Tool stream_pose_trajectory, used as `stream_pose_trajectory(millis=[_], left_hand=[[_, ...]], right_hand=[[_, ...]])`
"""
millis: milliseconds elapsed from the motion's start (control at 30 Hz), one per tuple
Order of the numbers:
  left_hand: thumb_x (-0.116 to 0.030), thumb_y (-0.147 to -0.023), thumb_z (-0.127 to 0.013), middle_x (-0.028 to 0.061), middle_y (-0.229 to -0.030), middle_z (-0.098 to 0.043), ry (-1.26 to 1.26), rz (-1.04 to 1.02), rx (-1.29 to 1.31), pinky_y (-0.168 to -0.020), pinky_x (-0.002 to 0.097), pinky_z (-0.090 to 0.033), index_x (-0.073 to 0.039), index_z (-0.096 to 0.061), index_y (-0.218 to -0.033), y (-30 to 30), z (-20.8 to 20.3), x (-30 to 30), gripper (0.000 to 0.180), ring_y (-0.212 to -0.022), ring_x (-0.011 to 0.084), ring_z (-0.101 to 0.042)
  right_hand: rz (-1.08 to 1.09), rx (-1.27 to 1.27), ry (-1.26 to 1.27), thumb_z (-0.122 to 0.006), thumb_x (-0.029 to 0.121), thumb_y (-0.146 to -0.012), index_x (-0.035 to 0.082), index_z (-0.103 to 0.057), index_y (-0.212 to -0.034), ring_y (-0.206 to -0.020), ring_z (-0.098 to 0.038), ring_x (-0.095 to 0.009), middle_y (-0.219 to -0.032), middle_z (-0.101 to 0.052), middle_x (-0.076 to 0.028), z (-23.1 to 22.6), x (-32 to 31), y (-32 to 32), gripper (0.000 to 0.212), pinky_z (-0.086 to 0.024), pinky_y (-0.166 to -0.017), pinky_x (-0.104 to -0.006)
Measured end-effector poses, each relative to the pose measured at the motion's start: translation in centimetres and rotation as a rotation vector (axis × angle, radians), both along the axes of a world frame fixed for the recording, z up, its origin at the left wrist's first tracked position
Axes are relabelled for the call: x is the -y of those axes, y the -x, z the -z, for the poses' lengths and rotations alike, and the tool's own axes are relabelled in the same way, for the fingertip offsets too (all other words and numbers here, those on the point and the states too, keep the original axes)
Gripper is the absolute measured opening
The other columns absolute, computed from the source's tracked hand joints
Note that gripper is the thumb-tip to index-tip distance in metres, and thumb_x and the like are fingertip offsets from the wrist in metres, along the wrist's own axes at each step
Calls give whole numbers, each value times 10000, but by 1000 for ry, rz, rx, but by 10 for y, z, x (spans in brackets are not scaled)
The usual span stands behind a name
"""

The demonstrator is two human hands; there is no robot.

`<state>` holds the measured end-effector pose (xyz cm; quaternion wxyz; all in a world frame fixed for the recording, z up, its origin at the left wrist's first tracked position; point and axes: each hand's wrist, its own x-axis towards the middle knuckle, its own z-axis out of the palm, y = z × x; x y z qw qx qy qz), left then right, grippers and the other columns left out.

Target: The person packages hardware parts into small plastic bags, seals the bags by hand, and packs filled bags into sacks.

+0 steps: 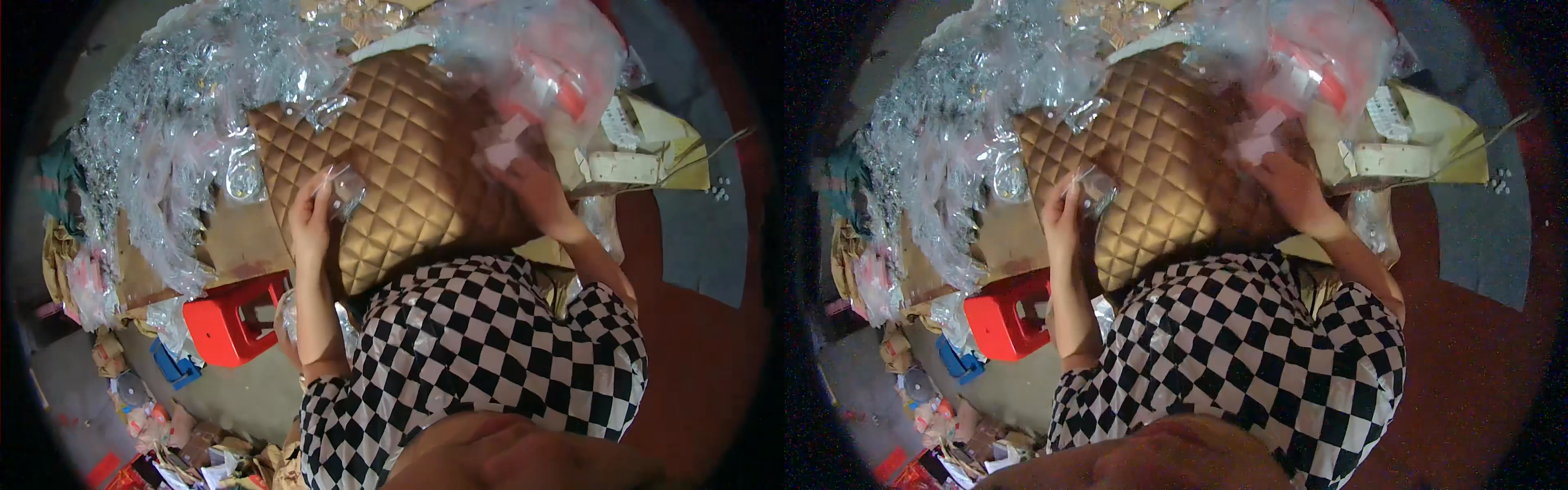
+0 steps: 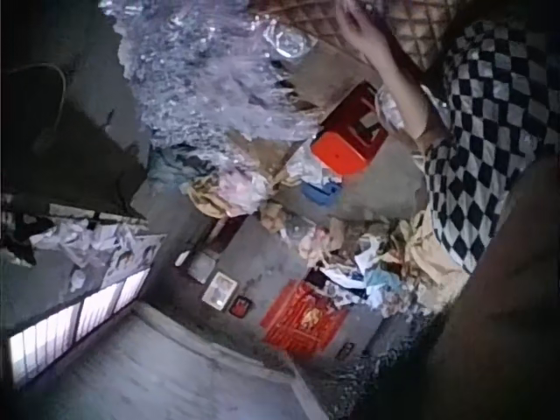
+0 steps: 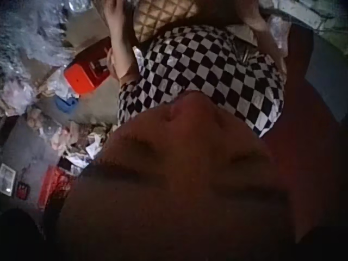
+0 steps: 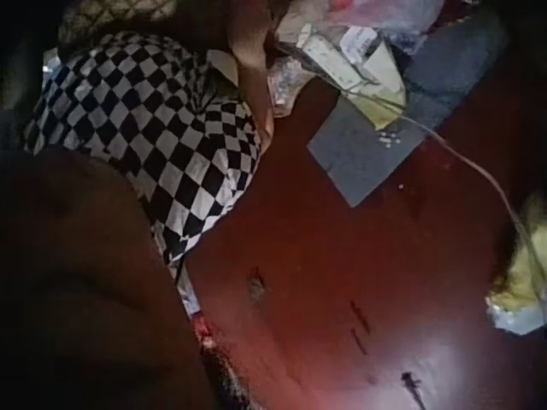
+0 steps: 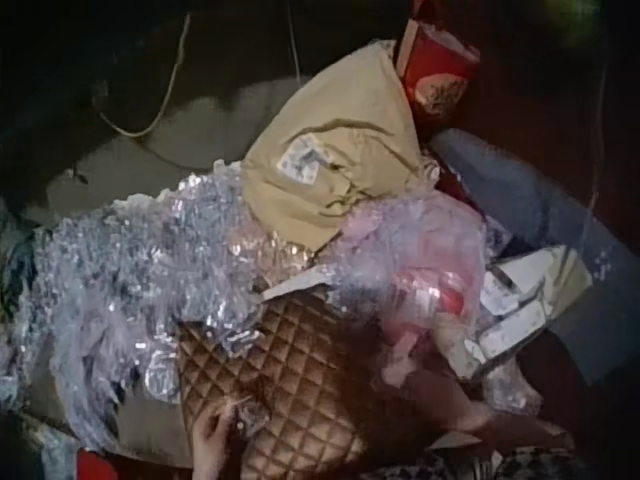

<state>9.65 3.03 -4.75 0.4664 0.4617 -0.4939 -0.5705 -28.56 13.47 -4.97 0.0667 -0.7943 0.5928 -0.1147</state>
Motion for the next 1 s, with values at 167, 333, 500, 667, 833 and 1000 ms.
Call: stream_pose_trajectory(millis=[167, 333, 500, 667, 833, 1000], left_hand=[[-105, -942, -607, 57, -1098, -675, 40, 180, 162, -873, 236, -466, 8, -658, -1132, 29, -29, -3, 227, -996, 99, -602], [-32, -885, -663, 79, -1081, -689, 39, 217, 178, -834, 237, -487, 24, -669, -1069, 24, -33, -13, 192, -953, 109, -621], [-37, -858, -690, 99, -1093, -684, 15, 165, 208, -885, 271, -483, 18, -684, -1009, 12, -43, -21, 161, -1027, 168, -623], [-116, -792, -736, 104, -1250, -615, 635, 244, 403, -1080, 434, -318, -85, -729, -920, 37, -70, -13, 132, -1312, 323, -438], [-186, -743, -775, 72, -1221, -617, 633, -13, 380, -1063, 470, -328, -106, -700, -838, 57, -46, 7, 145, -1295, 337, -435], [-136, -745, -701, 108, -954, -644, 981, -206, 758, -859, 449, -452, -63, -664, -847, -3, -53, 81, 131, -949, 331, -588]], right_hand=[[-99, 144, 75, -639, 131, -778, 185, -612, -1215, -941, -558, -318, -944, -561, -98, -33, 15, -33, 441, -466, -778, -422], [22, 182, 96, -687, 155, -748, 123, -658, -1069, -1049, -524, -320, -1038, -589, -70, -29, 37, -18, 324, -446, -851, -424], [-93, 306, 82, -671, 146, -804, 77, -647, -942, -906, -591, -294, -937, -642, -72, -29, 55, -9, 156, -473, -804, -402], [155, 452, -198, -622, 207, -893, 83, -643, -1043, -992, -608, -250, -1026, -657, -90, -63, 77, -69, 195, -477, -835, -374], [-152, 1411, -453, -573, 177, -929, 17, -565, -1245, -1084, -587, -184, -1151, -623, -96, -35, 78, -139, 354, -458, -922, -317], [-57, 916, -396, -558, 179, -933, 3, -505, -1293, -1074, -574, -179, -1174, -584, -98, -4, 98, -104, 404, -454, -924, -309]])
